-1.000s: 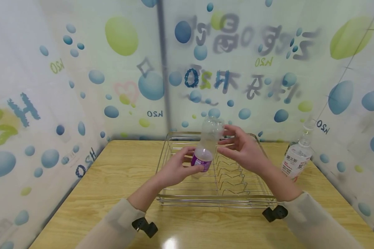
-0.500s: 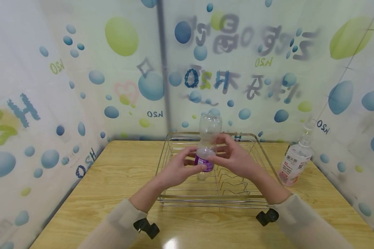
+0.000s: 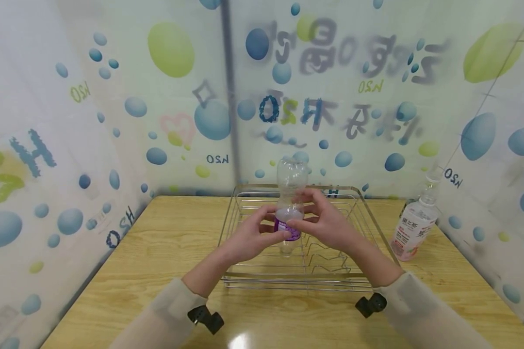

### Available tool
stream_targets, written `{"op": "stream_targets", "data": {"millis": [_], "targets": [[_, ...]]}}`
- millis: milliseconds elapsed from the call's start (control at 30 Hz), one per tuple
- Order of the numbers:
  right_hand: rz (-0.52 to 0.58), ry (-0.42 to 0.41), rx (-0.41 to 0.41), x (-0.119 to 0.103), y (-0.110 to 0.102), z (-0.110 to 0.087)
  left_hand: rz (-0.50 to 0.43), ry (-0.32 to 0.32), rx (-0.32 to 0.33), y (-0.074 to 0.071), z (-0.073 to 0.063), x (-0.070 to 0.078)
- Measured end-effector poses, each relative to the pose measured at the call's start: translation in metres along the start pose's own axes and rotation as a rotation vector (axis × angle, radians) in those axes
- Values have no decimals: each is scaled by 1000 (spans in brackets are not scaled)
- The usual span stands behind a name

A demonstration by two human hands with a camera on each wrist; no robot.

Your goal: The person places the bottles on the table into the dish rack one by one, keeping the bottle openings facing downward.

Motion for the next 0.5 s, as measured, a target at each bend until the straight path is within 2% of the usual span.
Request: {"op": "stream_targets", "data": {"millis": [100, 200, 333, 500], "targets": [[-3, -3, 12, 0, -1, -1, 7, 26, 10, -4, -2, 1], [-8, 0, 22, -1, -3, -1, 18, 35, 39, -15, -9, -1], [-24, 5, 40, 0, -7, -1, 73, 24, 98, -38, -28, -5], [-32, 13, 55, 1, -12, 0, 177, 75, 180, -69, -54, -10]]}}
Point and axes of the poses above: each hand's wrist, its own z-axis towards the middle knuckle, its own y-axis out of the palm, x = y × z, the point moved 4 cm from there along z, towards the middle knuckle, and after that the axes turned 14 degrees about y, right-handed, at the moved point
